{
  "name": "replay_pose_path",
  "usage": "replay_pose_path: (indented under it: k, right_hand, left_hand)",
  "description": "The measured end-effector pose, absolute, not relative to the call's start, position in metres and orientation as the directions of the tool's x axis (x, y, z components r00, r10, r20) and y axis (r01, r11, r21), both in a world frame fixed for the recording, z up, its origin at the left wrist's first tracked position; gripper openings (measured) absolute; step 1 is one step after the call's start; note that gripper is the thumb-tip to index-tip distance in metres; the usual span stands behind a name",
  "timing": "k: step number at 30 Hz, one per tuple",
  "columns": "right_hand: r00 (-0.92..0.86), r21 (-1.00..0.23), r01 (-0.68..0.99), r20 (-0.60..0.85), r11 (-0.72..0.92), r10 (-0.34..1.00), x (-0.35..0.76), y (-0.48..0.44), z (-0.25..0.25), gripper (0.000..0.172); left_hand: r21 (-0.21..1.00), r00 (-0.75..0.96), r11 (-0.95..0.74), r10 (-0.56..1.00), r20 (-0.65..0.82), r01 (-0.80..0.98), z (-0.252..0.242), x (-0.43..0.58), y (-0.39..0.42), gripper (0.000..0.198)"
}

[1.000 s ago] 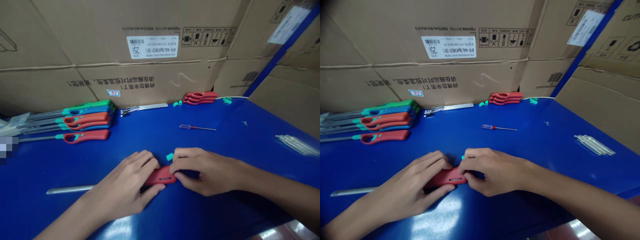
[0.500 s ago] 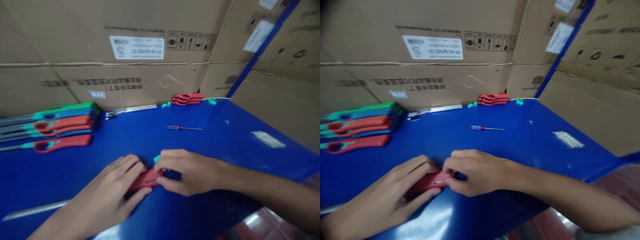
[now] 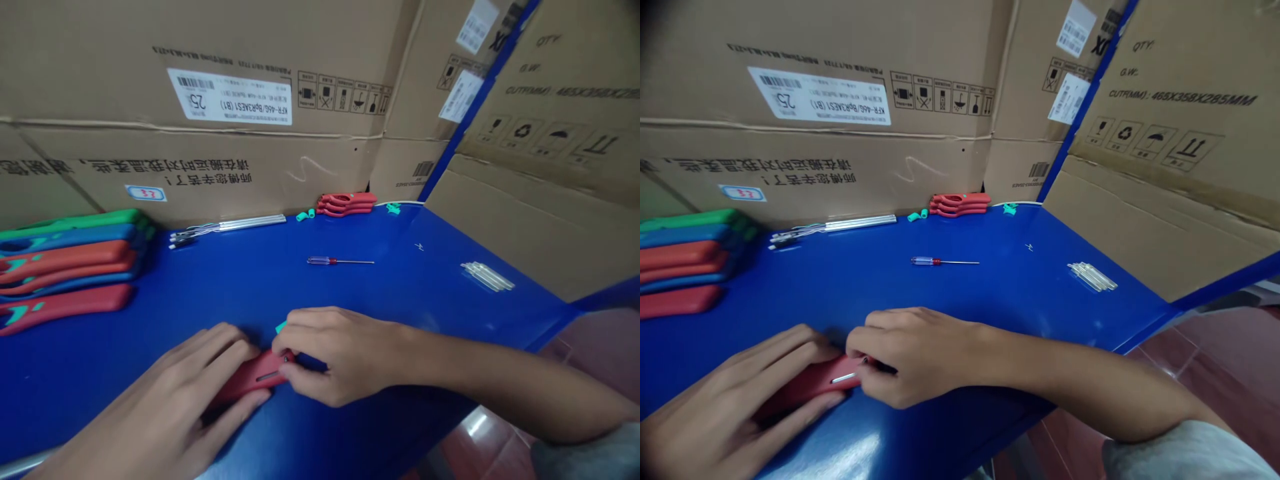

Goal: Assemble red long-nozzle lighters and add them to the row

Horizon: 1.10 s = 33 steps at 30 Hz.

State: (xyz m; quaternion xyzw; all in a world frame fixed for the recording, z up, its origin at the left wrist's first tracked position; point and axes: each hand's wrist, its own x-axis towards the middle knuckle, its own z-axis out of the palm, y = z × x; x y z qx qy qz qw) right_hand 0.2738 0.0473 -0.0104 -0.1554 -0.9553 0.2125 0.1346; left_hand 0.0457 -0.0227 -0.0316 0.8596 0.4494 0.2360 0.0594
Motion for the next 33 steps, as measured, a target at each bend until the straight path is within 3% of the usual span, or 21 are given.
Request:
replay_pose_path:
  k: [3, 8, 11, 14, 26, 29, 33]
  right_hand:
    - [-0.915, -0.459, 0.236, 0.192, 0.856, 0.356, 0.274, 0.046, -0.011, 0.011]
    - [-0.866, -0.508, 0.345, 0.152, 0.789, 0.476, 0.271, 0.044, -0.011, 0.017]
    - [-0.87, -0.54, 0.341, 0.127, 0.769, 0.476, 0.272, 0.044, -0.008, 0.019]
    - [-0.89, -0.548, 0.288, 0.15, 0.785, 0.431, 0.274, 0.044, -0.007, 0.003]
    - [-0.864, -0.483, 0.375, 0.129, 0.791, 0.487, 0.271, 0.045, -0.013, 0.02]
    - [-0.895, -0.476, 0.301, 0.157, 0.827, 0.417, 0.273, 0.047, -0.012, 0.01]
    - [-0.901, -0.485, 0.286, 0.156, 0.826, 0.404, 0.274, 0.046, -0.009, 0.012]
  left_hand:
    - [0.271, 0.549, -0.598, 0.801, 0.238, 0.755, -0.028, 0.048, -0.023, 0.016]
    - [0.281, 0.539, -0.562, 0.827, 0.16, 0.778, -0.019, 0.054, -0.023, 0.018]
    - [0.297, 0.526, -0.543, 0.839, 0.142, 0.786, -0.017, 0.056, -0.023, 0.019]
    - [0.295, 0.521, -0.532, 0.845, 0.124, 0.794, -0.017, 0.056, -0.023, 0.019]
    - [0.318, 0.524, -0.527, 0.846, 0.103, 0.788, -0.017, 0.055, -0.024, 0.019]
    - [0.313, 0.524, -0.525, 0.847, 0.094, 0.792, -0.016, 0.056, -0.023, 0.019]
    - [0.301, 0.529, -0.53, 0.843, 0.091, 0.793, -0.015, 0.058, -0.023, 0.018]
